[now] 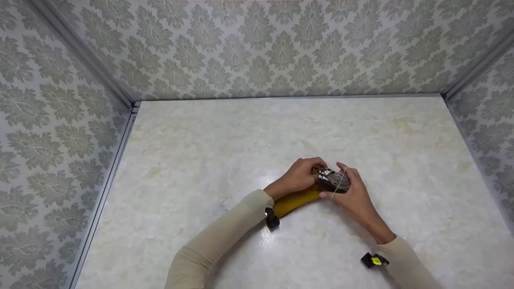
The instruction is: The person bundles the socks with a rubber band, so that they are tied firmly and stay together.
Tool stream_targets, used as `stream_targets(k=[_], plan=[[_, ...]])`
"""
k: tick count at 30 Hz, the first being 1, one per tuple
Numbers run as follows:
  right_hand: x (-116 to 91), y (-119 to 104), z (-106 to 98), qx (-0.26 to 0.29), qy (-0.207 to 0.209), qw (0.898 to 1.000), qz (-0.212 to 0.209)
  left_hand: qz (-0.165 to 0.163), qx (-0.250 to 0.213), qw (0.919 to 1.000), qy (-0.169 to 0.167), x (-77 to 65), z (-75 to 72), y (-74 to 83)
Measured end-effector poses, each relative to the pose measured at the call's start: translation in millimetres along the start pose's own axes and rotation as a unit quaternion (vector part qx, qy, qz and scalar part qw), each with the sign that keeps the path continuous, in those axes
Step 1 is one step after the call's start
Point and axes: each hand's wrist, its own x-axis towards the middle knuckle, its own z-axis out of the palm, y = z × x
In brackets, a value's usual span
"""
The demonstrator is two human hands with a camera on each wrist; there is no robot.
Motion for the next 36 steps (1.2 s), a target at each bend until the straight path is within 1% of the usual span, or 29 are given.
stream_targets(k=[3,7,10,12,14,16,18,19,20,21,23,25,27,28,30,31,36], plan=[[4,-1,2,-0.026,0.008,1.0,-0.005,-0.005,0.004,1.0,-0.004,0.1,-0.6,0.4],[7,-1,5,-0.024,0.035,0.999,-0.011,-0.005,0.007,0.9999,-0.015,-0.6,-2.2,0.6],[7,1,7,-0.01,0.059,0.998,-0.018,-0.001,-0.022,0.9994,-0.028,-2.6,-6.8,0.3],[7,3,6,0.0,0.067,0.998,-0.024,0.0,-0.05,0.9985,-0.022,-5.8,-10.4,1.0],[7,5,5,0.012,0.07,0.997,-0.028,0.002,-0.068,0.9976,0.012,-10.6,-12.0,2.9],[7,6,4,0.021,0.071,0.997,-0.031,0.011,-0.068,0.9953,0.069,-17.1,-11.6,7.3],[7,7,2,0.023,0.073,0.996,-0.035,0.027,-0.049,0.9904,0.126,-23.9,-9.6,14.2],[7,6,2,0.022,0.076,0.996,-0.037,0.035,-0.044,0.9878,0.145,-27.1,-8.3,18.0],[8,6,2,0.021,0.079,0.996,-0.04,0.045,-0.042,0.9862,0.154,-30.3,-7.0,22.2],[8,6,1,0.02,0.083,0.995,-0.041,0.053,-0.04,0.9857,0.154,-33.1,-5.6,27.0],[9,6,1,0.02,0.089,0.995,-0.041,0.055,-0.043,0.9887,0.133,-38.9,-2.6,36.6],[11,5,1,0.027,0.094,0.995,-0.038,0.044,-0.031,0.9925,0.11,-43.6,1.1,44.9],[12,5,1,0.034,0.095,0.994,-0.031,0.026,-0.003,0.9946,0.1,-46.9,5.4,51.0],[12,5,1,0.039,0.095,0.994,-0.026,0.016,0.012,0.9948,0.1,-48.2,8.0,52.9],[13,5,1,0.049,0.097,0.994,-0.015,0.004,0.037,0.9932,0.11,-48.7,14.0,54.5],[13,4,1,0.055,0.098,0.994,-0.009,0.0,0.041,0.9926,0.114,-48.5,16.8,54.7],[15,1,3,0.06,0.106,0.992,0.021,-0.025,0.029,0.99,0.136,-45.0,28.7,52.7]])
